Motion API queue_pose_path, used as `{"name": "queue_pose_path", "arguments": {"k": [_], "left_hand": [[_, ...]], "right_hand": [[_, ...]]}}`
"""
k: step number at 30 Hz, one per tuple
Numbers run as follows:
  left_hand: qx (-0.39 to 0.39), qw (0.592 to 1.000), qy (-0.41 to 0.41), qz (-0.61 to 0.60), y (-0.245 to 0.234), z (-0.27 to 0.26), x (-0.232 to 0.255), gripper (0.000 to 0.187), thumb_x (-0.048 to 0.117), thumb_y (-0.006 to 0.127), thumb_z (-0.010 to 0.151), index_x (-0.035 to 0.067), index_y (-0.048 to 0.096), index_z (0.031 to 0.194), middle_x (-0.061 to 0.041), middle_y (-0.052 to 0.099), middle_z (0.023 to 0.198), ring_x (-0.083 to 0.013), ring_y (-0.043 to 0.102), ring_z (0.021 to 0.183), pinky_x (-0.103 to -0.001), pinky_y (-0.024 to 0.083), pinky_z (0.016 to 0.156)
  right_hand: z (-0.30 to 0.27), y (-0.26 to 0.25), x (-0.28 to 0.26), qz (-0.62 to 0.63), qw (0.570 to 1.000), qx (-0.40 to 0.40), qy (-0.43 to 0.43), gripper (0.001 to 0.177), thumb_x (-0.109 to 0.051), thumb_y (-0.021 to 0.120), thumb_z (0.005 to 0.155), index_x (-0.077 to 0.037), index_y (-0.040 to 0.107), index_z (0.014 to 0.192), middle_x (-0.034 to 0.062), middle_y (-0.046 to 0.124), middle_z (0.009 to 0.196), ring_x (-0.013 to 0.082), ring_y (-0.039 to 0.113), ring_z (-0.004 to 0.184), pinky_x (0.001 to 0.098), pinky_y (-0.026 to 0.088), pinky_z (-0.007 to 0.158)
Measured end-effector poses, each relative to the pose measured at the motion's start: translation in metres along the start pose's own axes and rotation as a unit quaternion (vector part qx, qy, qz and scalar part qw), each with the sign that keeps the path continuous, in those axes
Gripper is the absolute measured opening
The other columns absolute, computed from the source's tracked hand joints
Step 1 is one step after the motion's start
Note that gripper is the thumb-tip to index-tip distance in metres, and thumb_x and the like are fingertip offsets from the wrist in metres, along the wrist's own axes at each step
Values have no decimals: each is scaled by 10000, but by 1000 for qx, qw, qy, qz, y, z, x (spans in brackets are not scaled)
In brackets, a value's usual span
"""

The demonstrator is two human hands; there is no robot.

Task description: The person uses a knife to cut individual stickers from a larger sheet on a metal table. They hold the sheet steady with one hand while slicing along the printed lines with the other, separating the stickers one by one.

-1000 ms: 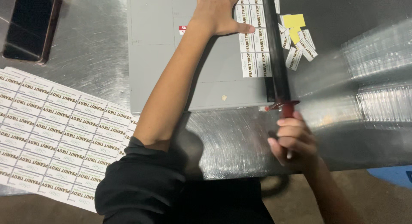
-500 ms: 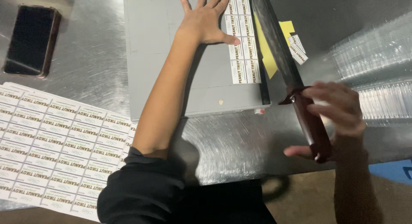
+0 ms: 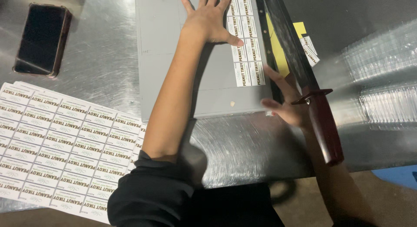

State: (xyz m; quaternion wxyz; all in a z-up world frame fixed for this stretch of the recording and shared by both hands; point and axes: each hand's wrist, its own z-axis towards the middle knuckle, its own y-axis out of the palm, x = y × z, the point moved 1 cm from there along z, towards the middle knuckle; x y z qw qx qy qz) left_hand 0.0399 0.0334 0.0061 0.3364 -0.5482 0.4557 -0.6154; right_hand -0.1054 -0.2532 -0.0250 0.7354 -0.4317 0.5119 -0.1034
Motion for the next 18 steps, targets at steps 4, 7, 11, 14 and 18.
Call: {"name": "queue_pose_path", "arguments": {"k": [4, 7, 11, 14, 18], "left_hand": [[-7, 1000, -3, 0, 1, 0, -1, 1426, 780, 847, 422, 134, 325, 1582, -173, 181, 1679, -398, 95, 1558, -846, -151, 1046], [-1, 1000, -2, -5, 2, -1, 0, 1434, 778, 848, 418, 132, 320, 1585, -173, 183, 1678, -397, 95, 1560, -850, -147, 1051], [-14, 1000, -7, -6, 0, 0, 1, 1446, 773, 858, 417, 125, 308, 1586, -176, 158, 1681, -404, 61, 1561, -853, -143, 1046], [-25, 1000, -9, -5, -2, 0, 1, 1447, 771, 857, 419, 125, 301, 1589, -174, 146, 1686, -405, 43, 1563, -859, -133, 1046], [-23, 1000, -9, -5, -2, -1, 1, 1435, 755, 858, 418, 139, 304, 1590, -175, 146, 1686, -412, 45, 1561, -861, -124, 1053]], "right_hand": [[24, 5, 6, 58, 998, -16, -22, 1076, -723, 448, 981, 120, 194, 1600, 395, 194, 1647, 476, 167, 1573, 608, 142, 1238], [38, 0, 13, 51, 998, -20, -17, 1138, -793, 376, 978, 159, 181, 1571, 412, 236, 1617, 461, 225, 1552, 571, 179, 1246], [60, -8, 26, -113, 994, 12, -4, 1077, -768, 306, 956, 110, 297, 1581, 388, 334, 1588, 432, 334, 1516, 536, 266, 1240], [69, -10, 33, -138, 988, 62, -20, 949, -694, 380, 1004, 75, 368, 1560, 350, 379, 1603, 437, 372, 1508, 539, 292, 1255], [77, -10, 41, -46, 997, 60, -17, 847, -599, 417, 1043, 56, 343, 1574, 305, 322, 1641, 412, 307, 1553, 519, 256, 1297]]}}
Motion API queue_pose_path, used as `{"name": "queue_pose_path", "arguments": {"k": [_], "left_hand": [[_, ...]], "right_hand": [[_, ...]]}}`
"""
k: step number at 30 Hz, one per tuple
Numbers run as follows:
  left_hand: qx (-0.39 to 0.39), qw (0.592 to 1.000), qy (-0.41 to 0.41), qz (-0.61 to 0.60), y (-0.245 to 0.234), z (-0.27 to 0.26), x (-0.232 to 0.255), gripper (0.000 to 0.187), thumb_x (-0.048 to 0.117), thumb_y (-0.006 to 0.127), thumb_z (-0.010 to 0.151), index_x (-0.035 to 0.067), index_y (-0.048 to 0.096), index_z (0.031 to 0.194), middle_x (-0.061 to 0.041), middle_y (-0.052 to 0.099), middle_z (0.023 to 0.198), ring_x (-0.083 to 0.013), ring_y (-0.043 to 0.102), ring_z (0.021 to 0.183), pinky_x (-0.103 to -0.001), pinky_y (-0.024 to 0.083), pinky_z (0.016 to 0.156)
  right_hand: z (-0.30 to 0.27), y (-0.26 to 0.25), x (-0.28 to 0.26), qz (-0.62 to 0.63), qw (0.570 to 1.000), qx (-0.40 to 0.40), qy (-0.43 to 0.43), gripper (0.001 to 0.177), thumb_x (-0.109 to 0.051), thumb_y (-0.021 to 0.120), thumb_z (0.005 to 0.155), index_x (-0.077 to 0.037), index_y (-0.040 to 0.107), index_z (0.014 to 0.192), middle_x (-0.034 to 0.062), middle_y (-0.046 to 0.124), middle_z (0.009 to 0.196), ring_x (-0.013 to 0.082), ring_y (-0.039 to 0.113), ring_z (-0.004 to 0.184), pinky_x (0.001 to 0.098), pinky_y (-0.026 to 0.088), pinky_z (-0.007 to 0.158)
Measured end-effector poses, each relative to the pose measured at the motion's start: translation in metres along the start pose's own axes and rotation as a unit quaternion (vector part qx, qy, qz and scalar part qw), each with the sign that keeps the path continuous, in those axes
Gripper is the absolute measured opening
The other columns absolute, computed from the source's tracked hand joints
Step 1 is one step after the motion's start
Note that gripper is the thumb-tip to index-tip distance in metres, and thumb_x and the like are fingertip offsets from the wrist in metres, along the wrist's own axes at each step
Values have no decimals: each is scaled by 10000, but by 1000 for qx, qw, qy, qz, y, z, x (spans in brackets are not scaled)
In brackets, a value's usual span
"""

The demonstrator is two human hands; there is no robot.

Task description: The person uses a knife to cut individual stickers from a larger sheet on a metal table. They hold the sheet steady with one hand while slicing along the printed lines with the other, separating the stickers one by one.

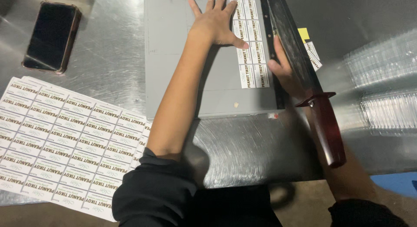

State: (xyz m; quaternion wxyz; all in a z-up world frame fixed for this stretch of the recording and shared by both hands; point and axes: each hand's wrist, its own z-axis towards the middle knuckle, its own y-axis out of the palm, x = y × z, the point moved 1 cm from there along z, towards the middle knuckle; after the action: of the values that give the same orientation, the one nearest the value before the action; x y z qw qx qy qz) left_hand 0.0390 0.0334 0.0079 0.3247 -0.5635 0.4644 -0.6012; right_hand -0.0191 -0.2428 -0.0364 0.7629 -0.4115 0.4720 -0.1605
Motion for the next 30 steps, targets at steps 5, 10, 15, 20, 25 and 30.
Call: {"name": "queue_pose_path", "arguments": {"k": [5, 10, 15, 20, 25, 30], "left_hand": [[13, 1000, 19, 2, 1, 2, -2, 1411, 735, 862, 421, 109, 336, 1571, -128, 199, 1685, -381, 85, 1568, -873, -115, 1043], [28, 998, 50, -9, 3, 1, -2, 1383, 720, 860, 416, 114, 371, 1559, -94, 279, 1662, -353, 143, 1559, -865, -133, 1054], [13, 999, 38, -1, 3, 5, 0, 1424, 749, 856, 393, 123, 357, 1571, -87, 281, 1666, -361, 158, 1558, -842, -128, 1087], [9, 999, 51, -17, 8, 6, 2, 1436, 754, 856, 401, 109, 338, 1575, -98, 264, 1669, -381, 131, 1555, -847, -125, 1071], [7, 999, 41, -25, 5, 6, 3, 1454, 731, 870, 380, 110, 331, 1579, -92, 254, 1674, -378, 113, 1561, -849, -132, 1071], [5, 999, 40, -24, 7, 7, 2, 1464, 735, 871, 377, 109, 325, 1582, -93, 241, 1678, -376, 100, 1565, -848, -130, 1073]], "right_hand": [[-3, -43, 27, -257, 966, -28, -25, 642, -464, 580, 1104, -46, 519, 1588, 240, 215, 1756, 477, 86, 1621, 680, 70, 1260], [-40, -82, 25, -268, 962, -29, 34, 537, -352, 797, 871, -163, 630, 1344, 137, 269, 1737, 440, 99, 1623, 632, 128, 1287], [-98, -69, -15, -92, 990, 100, -46, 516, -291, 712, 941, -92, 557, 1391, 127, 372, 1668, 360, 220, 1586, 528, 207, 1289], [-68, -45, -13, 142, 983, 116, 16, 500, -261, 578, 1036, -45, 477, 1476, 142, 461, 1578, 301, 335, 1502, 426, 275, 1241], [-10, -26, 17, 60, 978, 7, -202, 515, -237, 469, 1108, 27, 398, 1544, 198, 495, 1551, 309, 351, 1494, 397, 254, 1246], [5, -30, 62, -112, 991, -4, -74, 579, -221, 517, 1136, 27, 352, 1634, 225, 446, 1619, 369, 389, 1515, 494, 287, 1242]]}}
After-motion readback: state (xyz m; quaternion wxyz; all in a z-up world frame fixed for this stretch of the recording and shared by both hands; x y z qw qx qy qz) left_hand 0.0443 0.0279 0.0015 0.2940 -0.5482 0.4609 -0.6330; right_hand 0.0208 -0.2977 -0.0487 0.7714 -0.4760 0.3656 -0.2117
